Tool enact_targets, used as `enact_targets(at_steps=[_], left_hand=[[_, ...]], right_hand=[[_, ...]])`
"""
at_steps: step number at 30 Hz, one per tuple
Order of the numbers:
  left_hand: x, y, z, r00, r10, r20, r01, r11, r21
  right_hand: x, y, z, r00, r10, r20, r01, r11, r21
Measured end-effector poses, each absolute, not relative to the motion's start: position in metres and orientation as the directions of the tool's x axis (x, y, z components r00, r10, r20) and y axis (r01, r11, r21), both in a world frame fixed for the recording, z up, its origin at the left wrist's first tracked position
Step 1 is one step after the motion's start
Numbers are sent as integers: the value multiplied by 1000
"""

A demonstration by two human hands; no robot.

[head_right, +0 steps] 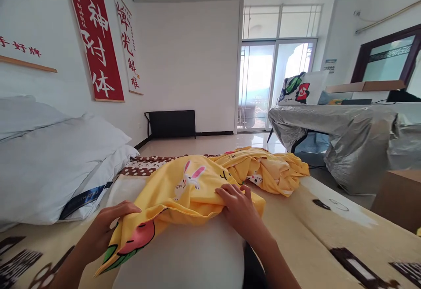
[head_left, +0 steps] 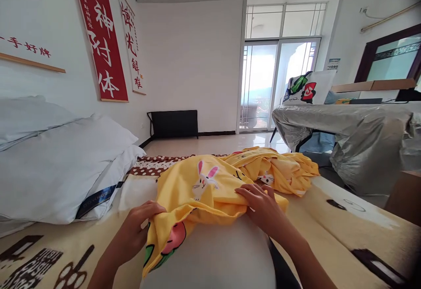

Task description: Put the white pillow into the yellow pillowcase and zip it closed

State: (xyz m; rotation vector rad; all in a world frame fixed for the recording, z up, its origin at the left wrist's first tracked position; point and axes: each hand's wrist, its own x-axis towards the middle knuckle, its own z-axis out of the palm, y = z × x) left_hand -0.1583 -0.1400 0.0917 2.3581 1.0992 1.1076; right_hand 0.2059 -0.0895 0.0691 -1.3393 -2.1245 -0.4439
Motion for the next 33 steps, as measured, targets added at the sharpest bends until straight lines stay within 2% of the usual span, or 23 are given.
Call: enact_targets(at_steps=[3,7,9,12,14,16,18,19,21,25,28,33], left_hand=[[-155,-143,96,355,825,441,610,-561,560],[-154,-138,96,262,884,387,707,-449,547],[-156,-132,95,234,903,360,722,-409,558],[-158,-125,95,221,915,338,728,-386,566],[-158,-123,96,236,909,343,719,-401,568],[-158,-123,97,244,904,351,703,-414,578],[-158,-124,98,240,904,352,696,-414,587],[-158,-125,98,236,905,355,697,-412,587],[-158,-127,98,236,905,353,710,-409,574],[-162,-135,99,308,902,303,770,-423,478],[-170,-149,103,334,890,310,819,-437,373],[-161,-186,115,377,758,532,824,-537,180]], right_hand=[[216,-80,64,-256,761,596,918,384,-97],[221,-72,61,-203,777,596,937,331,-111],[223,-71,63,-146,713,686,951,292,-101],[223,-82,74,-47,525,850,966,240,-94],[220,-101,84,-74,454,888,945,316,-83],[214,-123,92,-235,521,820,872,487,-60],[204,-140,97,-443,627,641,774,628,-80],[200,-145,96,-509,666,546,747,656,-104],[191,-142,92,-520,728,447,761,633,-145],[187,-112,78,-393,801,452,839,513,-179],[192,-100,75,-359,782,510,833,515,-202],[195,-116,81,-135,642,755,783,536,-315]])
